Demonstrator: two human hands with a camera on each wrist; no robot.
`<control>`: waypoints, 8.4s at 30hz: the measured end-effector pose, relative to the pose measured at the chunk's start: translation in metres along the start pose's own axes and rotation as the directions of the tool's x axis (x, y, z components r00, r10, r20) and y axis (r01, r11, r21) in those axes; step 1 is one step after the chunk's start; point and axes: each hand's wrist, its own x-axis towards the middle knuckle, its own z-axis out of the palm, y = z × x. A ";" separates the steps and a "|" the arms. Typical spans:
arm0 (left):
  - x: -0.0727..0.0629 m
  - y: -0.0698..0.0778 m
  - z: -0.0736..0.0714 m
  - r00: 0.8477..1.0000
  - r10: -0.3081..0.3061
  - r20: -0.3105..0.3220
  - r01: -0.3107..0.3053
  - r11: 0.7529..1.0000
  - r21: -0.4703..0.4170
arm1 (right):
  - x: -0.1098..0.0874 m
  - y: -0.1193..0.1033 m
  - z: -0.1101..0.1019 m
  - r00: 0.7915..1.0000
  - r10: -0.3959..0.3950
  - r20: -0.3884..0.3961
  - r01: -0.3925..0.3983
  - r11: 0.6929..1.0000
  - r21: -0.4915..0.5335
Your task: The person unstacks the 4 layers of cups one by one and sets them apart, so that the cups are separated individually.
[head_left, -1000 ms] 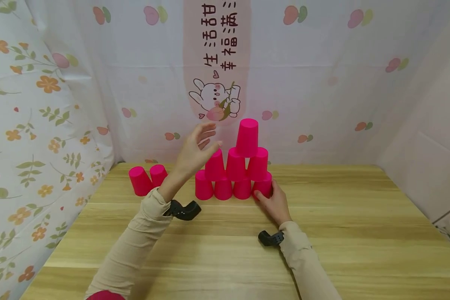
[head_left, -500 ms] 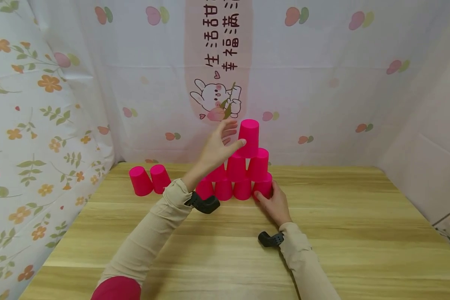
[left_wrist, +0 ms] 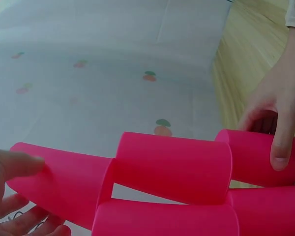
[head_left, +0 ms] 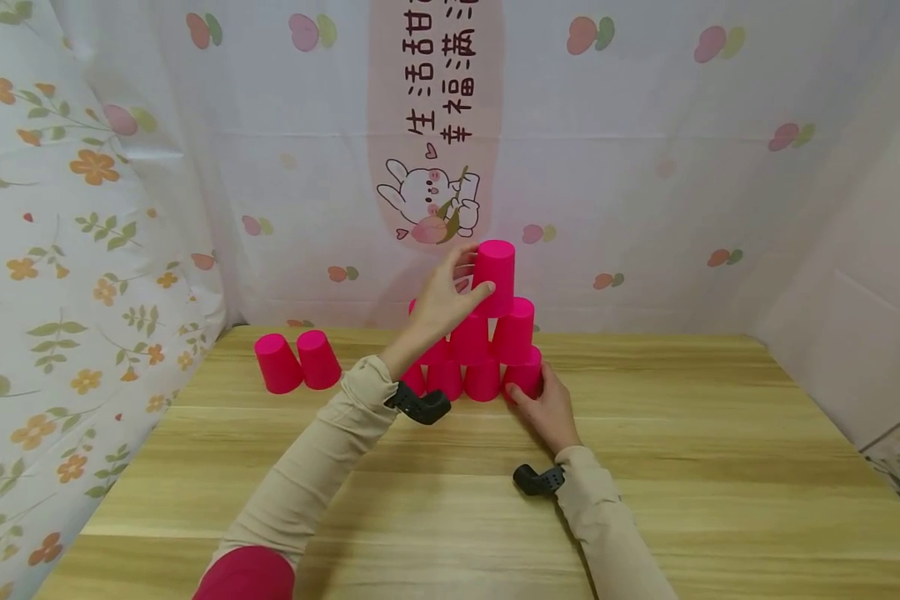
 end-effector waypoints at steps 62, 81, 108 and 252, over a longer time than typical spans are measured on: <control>-0.049 0.012 -0.102 0.979 0.133 -0.155 -0.126 0.991 0.054 | 0.000 0.001 0.000 1.000 0.015 -0.002 -0.015 1.000 -0.018; -0.086 -0.006 -0.157 0.963 0.081 -0.256 -0.035 0.983 0.179 | 0.001 -0.001 0.000 1.000 0.021 -0.003 -0.021 1.000 -0.023; -0.145 -0.056 -0.222 0.859 -0.062 -0.509 0.250 0.918 0.309 | 0.001 0.001 0.002 1.000 0.021 -0.006 -0.021 1.000 -0.012; -0.062 -0.081 -0.025 0.978 -0.127 -0.165 0.129 0.992 0.002 | 0.002 0.001 0.001 1.000 0.010 -0.003 -0.010 1.000 0.001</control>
